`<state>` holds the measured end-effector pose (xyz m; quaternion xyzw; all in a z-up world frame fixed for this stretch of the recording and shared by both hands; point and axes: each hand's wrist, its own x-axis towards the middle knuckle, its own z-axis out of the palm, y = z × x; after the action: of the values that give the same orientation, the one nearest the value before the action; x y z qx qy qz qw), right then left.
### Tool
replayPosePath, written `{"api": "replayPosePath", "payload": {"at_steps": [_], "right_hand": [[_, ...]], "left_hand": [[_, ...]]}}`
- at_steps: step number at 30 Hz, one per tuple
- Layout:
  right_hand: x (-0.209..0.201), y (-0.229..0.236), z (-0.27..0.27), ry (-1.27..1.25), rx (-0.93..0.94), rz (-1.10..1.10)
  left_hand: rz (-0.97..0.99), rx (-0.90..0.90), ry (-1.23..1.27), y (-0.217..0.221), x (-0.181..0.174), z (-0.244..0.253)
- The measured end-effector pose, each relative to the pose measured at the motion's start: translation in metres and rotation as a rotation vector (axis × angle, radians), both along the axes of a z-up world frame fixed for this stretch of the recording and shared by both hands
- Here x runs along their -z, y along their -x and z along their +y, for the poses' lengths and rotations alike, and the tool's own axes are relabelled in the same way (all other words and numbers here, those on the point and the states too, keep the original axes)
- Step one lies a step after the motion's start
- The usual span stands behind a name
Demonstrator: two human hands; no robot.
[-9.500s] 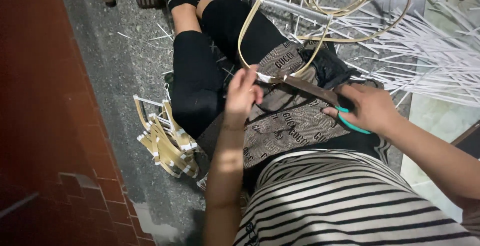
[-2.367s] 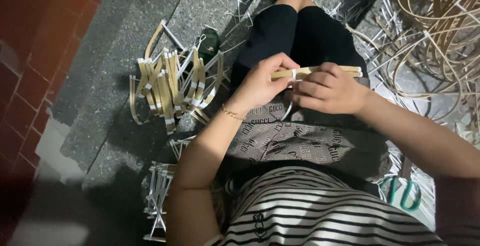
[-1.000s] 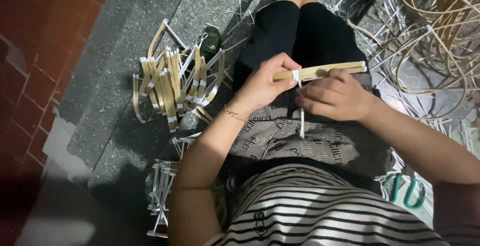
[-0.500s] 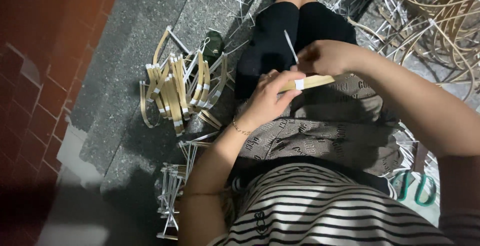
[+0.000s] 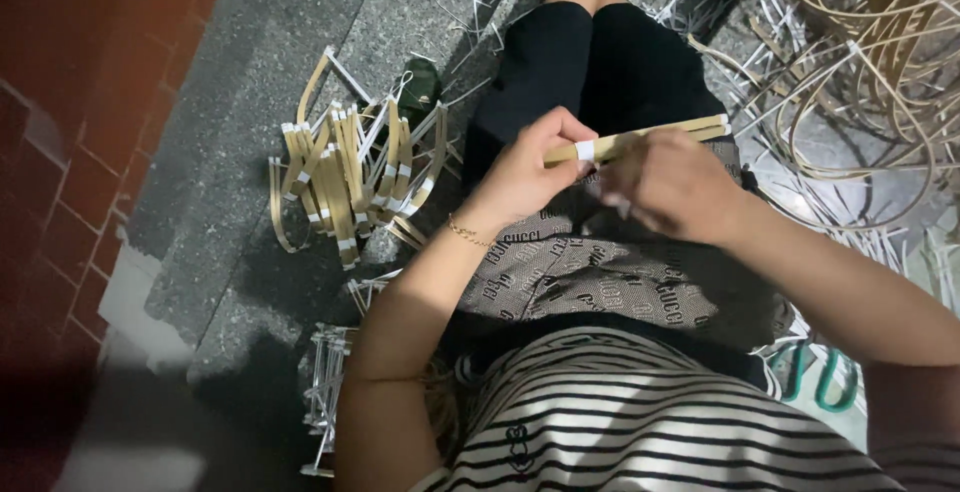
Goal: The recorder is wrapping white ribbon or tape around a bamboo frame used for furniture or decor.
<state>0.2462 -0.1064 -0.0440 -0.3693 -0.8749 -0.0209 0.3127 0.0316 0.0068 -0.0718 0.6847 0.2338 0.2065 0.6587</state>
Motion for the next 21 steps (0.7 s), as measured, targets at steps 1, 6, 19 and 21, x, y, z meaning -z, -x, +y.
{"api": "replayPosePath", "payload": {"at_steps": [1,6,19,21], "right_hand": [[-0.010,0.005,0.006,0.113,0.132,0.120],[-0.009,-0.002,0.055,1.031,0.422,0.543],[0.000,-0.016,0.067,1.076,0.409,0.495],[-0.014,-0.048,0.050,0.656,0.554,0.354]], "left_hand": [[-0.023,0.026,0.071,0.001,0.000,-0.003],[0.155,-0.020,-0.286,0.010,-0.019,-0.011],[0.179,0.066,-1.554,0.028,-0.036,0.030],[0.213,-0.013,-1.714,0.032,-0.036,0.050]]}}
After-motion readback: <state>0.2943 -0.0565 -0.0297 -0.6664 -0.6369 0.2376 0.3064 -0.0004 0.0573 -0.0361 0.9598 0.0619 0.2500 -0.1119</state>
